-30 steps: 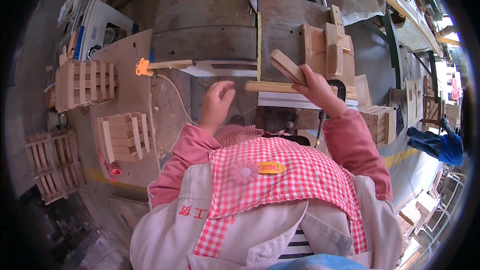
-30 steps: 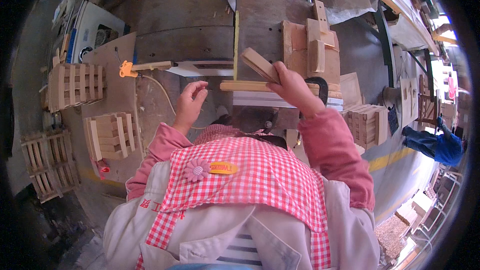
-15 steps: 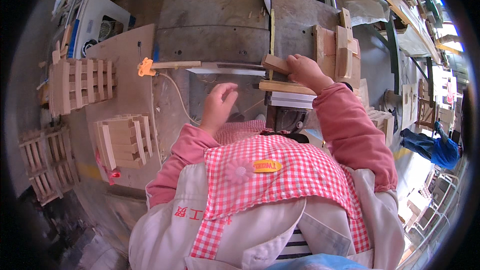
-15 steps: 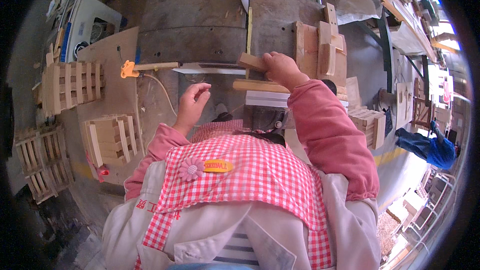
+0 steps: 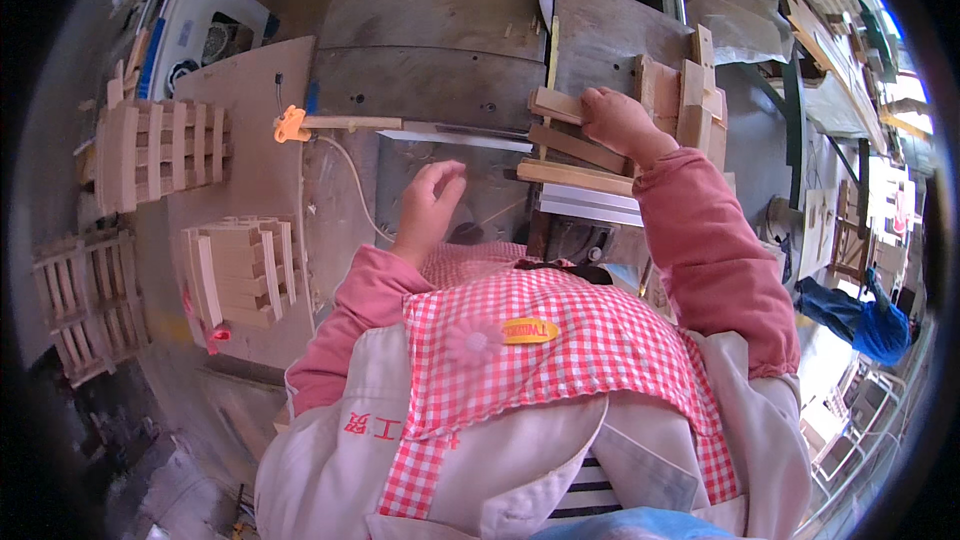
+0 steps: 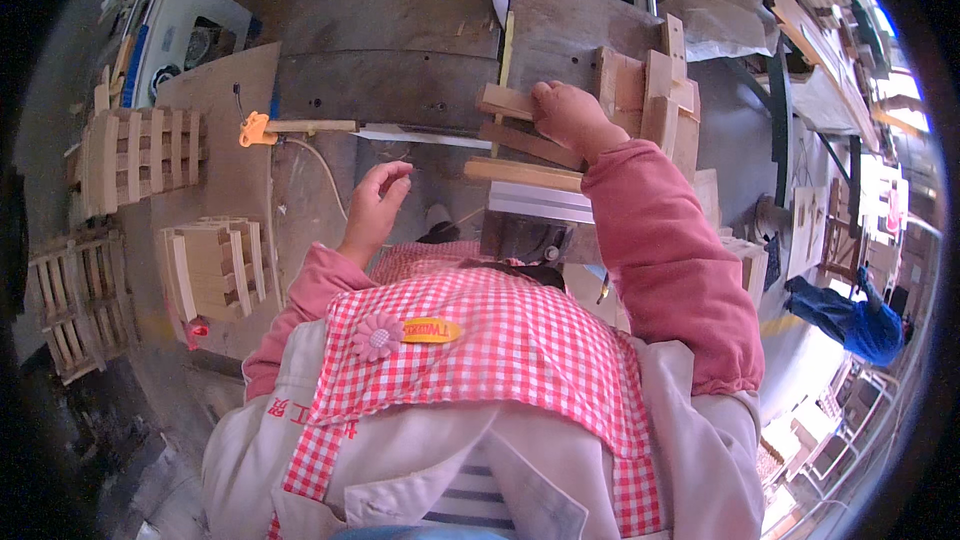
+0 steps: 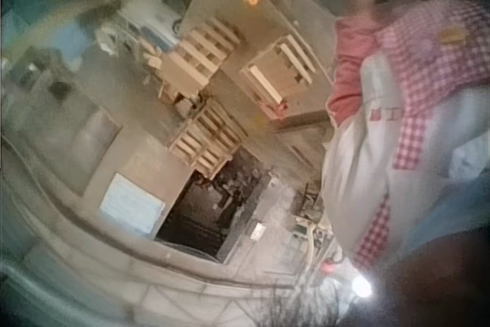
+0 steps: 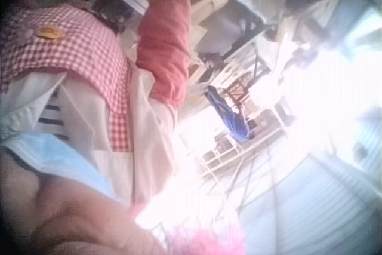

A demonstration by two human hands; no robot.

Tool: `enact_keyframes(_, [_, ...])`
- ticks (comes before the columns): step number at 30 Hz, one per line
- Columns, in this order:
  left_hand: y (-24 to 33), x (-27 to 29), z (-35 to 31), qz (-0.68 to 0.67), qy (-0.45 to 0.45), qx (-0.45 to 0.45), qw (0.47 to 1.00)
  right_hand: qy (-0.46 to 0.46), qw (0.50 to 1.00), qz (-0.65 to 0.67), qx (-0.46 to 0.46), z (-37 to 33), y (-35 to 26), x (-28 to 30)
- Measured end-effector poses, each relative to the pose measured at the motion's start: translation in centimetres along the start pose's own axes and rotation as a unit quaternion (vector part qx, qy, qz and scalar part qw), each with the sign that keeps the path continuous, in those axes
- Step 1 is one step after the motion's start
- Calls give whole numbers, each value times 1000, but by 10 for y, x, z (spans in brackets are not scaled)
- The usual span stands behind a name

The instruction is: The person repeatedly picks up small wooden slats and assembles them into crate-like frames on a workbench. They align the pieces by hand, secure them with a clamp, and place the completed frames into a growing stack. The process is repeated multiple times throughout the clip.

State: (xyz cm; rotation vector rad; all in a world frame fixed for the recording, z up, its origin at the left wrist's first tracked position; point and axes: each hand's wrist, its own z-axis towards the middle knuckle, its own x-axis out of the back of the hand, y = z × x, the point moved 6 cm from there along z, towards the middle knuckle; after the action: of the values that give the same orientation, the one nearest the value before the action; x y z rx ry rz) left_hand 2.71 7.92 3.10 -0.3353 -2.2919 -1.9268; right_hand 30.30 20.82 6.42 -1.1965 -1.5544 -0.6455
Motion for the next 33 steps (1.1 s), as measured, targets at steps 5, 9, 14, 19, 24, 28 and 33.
enact_keyframes(5, [1, -10, -13, 6, 15, 10, 1000, -2, 998, -3, 58, 4, 3, -4])
enact_keyframes(9, [3, -20, -24, 28, 30, 14, 999, -54, 996, 16, 65, -9, -4, -13])
enact_keyframes(14, [2, -32, -35, 41, 27, 33, 998, -53, 996, 10, 70, -7, -2, 2])
enact_keyframes(19, [6, -38, -40, 44, 25, 17, 999, -67, 994, 6, 85, 4, 5, 3])
enact_keyframes(24, [9, -39, -42, 45, 32, 25, 998, -63, 986, -27, 155, -11, -7, -19])
enact_keyframes(28, [11, -40, -42, 48, 38, 8, 998, -55, 989, -28, 135, -20, -9, -12])
enact_keyframes(33, [12, -38, -41, 56, 36, 4, 998, -46, 994, 2, 98, -12, -6, 13])
